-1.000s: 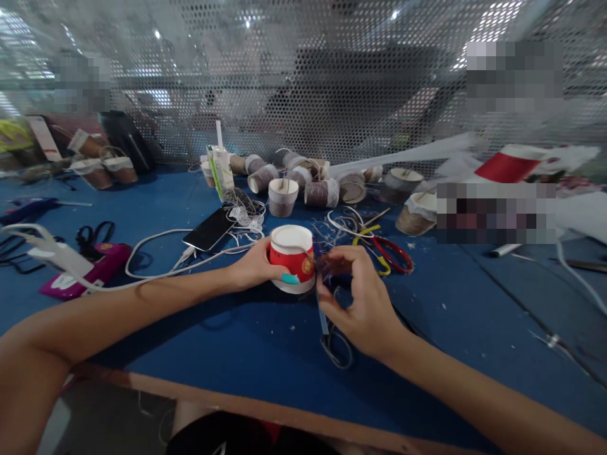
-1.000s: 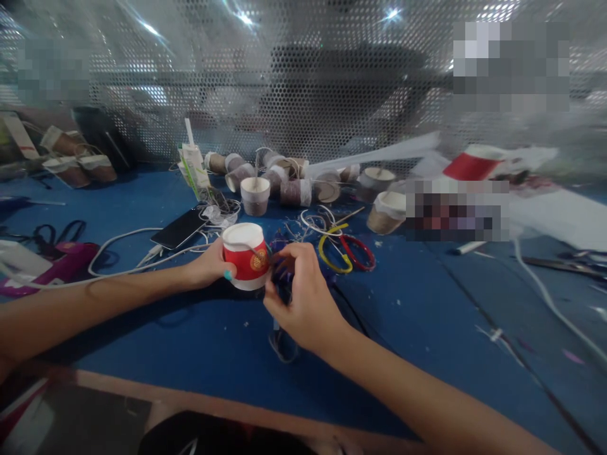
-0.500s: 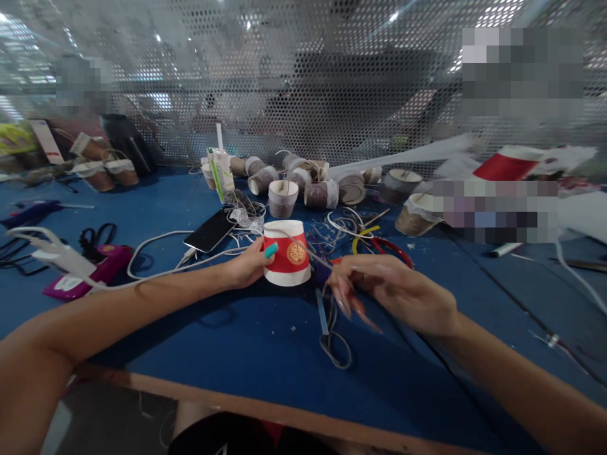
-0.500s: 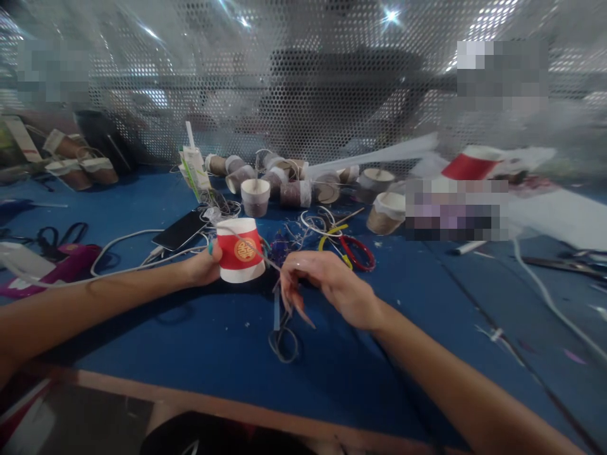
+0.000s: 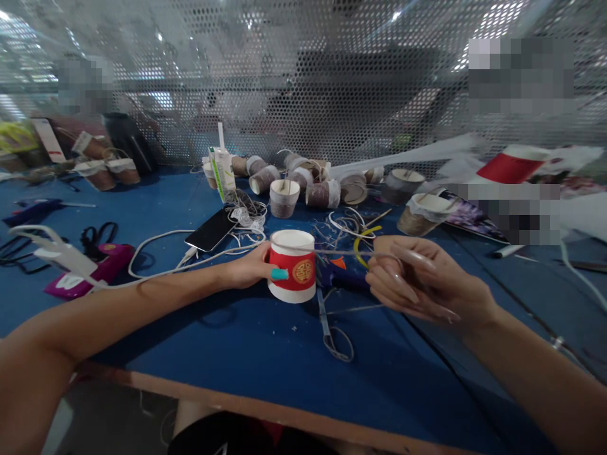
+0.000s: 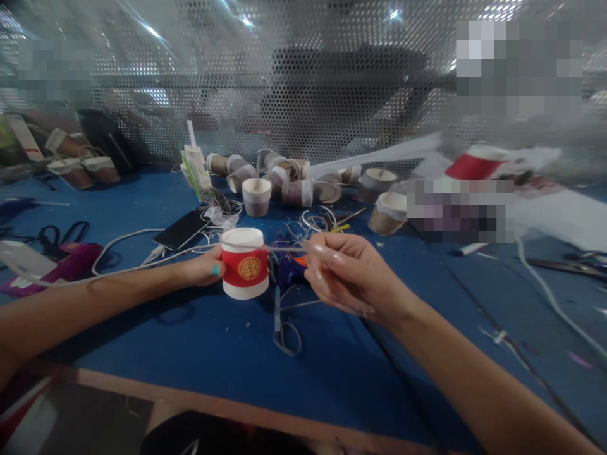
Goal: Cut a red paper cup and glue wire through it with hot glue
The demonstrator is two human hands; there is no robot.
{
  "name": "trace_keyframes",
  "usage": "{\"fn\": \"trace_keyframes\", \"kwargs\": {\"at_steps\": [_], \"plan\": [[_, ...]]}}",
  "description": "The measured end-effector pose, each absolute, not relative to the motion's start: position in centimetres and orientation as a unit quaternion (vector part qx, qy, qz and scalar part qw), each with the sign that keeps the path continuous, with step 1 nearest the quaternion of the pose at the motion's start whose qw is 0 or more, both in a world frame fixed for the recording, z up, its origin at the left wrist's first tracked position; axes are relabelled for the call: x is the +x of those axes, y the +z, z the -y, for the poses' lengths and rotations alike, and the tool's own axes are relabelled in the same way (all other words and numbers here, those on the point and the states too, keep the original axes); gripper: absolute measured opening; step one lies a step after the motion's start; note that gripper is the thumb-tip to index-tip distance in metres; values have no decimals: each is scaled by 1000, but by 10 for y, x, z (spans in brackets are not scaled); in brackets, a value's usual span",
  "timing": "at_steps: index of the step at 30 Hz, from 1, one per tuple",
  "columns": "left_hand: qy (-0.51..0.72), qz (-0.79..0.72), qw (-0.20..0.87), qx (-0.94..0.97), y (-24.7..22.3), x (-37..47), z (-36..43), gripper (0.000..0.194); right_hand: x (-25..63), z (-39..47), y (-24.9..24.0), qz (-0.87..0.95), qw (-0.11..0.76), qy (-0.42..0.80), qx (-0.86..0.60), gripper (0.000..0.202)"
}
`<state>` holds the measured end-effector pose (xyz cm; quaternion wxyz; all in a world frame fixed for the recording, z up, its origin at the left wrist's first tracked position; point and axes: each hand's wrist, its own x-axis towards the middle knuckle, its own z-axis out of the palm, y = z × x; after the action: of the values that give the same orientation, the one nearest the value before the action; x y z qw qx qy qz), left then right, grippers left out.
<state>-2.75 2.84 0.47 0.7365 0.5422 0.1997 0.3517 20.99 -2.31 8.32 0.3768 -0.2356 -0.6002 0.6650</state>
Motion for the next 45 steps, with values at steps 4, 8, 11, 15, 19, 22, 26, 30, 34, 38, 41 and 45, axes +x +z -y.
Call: {"fn": "trace_keyframes", "kwargs": {"at_steps": [4,8,11,15,19,22,26,30,34,38,41,45], "plan": [[340,-194,743,544,6,-29,-28,77,207,20,74,591,402,652,-254,34],[329,-193,748,544,8,-28,-28,78,204,16,70,565,413,666,-257,35],[325,-196,745,549,7,-28,-28,80,203,16,70,556,412,675,-256,38],[317,-194,748,550,6,-28,-28,79,203,16,70,538,412,674,-293,40],[316,-186,748,554,9,-28,-27,75,202,15,68,534,415,672,-302,39],[319,-181,746,555,9,-27,-27,74,202,15,66,530,416,674,-301,37],[325,-175,740,563,8,-27,-27,75,202,15,66,529,413,673,-312,38],[327,-176,733,570,7,-27,-28,78,202,15,66,527,409,675,-316,37],[323,-167,730,579,7,-28,-28,72,203,13,63,532,404,677,-309,39],[320,-164,728,584,8,-28,-28,67,204,9,60,547,401,674,-293,39],[316,-163,727,587,8,-28,-28,66,203,9,60,553,399,668,-298,40],[316,-163,727,588,8,-28,-28,68,203,10,60,562,394,660,-305,42]]}}
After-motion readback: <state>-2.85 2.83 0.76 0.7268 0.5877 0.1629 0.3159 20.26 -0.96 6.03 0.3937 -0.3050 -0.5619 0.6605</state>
